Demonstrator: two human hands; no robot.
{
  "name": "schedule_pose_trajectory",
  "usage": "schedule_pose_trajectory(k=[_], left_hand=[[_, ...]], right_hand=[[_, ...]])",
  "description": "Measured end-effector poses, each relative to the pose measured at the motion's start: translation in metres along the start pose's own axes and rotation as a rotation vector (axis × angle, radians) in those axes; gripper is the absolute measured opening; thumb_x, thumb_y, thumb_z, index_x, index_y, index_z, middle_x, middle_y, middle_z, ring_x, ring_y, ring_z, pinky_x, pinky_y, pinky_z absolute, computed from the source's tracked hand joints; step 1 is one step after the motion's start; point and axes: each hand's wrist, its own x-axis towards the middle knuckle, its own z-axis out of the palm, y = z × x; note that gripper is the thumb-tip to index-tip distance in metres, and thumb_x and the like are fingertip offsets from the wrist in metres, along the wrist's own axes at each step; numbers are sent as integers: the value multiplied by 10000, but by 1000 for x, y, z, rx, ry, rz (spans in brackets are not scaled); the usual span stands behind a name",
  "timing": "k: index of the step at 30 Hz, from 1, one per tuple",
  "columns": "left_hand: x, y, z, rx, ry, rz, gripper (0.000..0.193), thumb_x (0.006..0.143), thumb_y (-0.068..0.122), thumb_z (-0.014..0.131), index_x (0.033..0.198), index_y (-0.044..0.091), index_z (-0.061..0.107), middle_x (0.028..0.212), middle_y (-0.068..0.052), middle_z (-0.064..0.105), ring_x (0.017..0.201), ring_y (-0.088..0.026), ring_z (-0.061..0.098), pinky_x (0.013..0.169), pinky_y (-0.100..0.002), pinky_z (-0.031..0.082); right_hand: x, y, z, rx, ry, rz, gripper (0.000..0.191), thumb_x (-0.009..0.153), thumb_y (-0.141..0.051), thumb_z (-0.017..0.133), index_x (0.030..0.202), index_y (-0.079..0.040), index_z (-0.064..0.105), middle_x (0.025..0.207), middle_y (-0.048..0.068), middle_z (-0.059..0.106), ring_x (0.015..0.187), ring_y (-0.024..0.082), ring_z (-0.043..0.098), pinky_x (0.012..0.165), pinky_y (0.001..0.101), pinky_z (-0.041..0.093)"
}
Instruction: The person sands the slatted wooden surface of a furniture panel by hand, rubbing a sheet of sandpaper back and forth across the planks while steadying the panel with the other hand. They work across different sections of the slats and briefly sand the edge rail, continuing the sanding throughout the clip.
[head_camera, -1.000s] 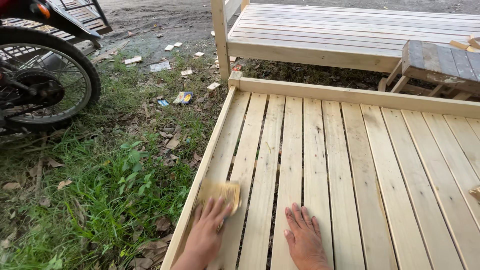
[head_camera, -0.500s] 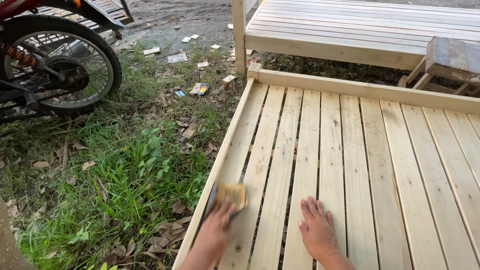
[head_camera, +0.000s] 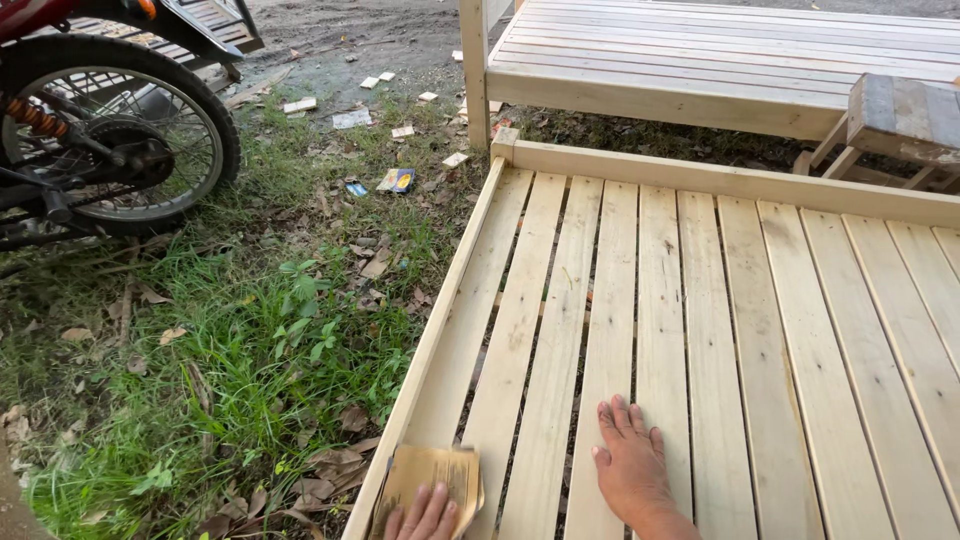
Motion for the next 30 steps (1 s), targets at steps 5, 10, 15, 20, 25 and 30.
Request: schedule_pose_trajectory(k=[5,10,15,20,25,30], left_hand=[[78,19,-42,-237,-73,-145,710,851,132,539,1544,125,389,1682,-60,224,1571,-266,109,1245,-524,101],[199,37,-95,-272,-107,-272,634,950,177,498,1563,128,344,1699,-44,164,1575,-265,89,1262,-507,104],[144,39,-68,-274,95,-176,568,865,120,546,1428,65,496,1521,-127,401,1464,-319,294,1193,-494,248],[46,21,-26,-413,-113,-424,359,850,183,625,1200,137,687,1144,-76,609,1089,-260,673,957,-381,546],[106,26,-42,-598,318,-409,320,817,133,697,1137,130,705,1119,-91,670,1004,-364,667,859,-452,550],[200,31,-85,-626,327,-432,262,793,89,682,1038,152,752,1148,-66,674,1063,-332,651,898,-427,532]], right_hand=[[-2,0,2,20,-1,-2,693,982,-332,531,1601,-243,235,1711,-31,123,1575,230,120,1261,488,118],[-5,0,-10,15,-61,-5,679,1011,-323,492,1614,-258,187,1716,-41,73,1581,220,67,1267,466,82],[-9,-7,-22,21,-126,46,671,1026,-325,470,1622,-283,163,1721,-78,55,1588,180,52,1285,436,57],[-13,-12,-27,0,-115,38,669,1026,-333,475,1620,-275,172,1724,-67,57,1590,184,50,1286,437,54],[-15,-14,-29,-5,-139,55,673,1029,-330,469,1623,-265,159,1718,-65,53,1584,186,48,1282,443,44],[-15,-13,-32,23,-112,36,666,1023,-343,480,1616,-281,184,1719,-73,63,1586,182,56,1284,437,49]])
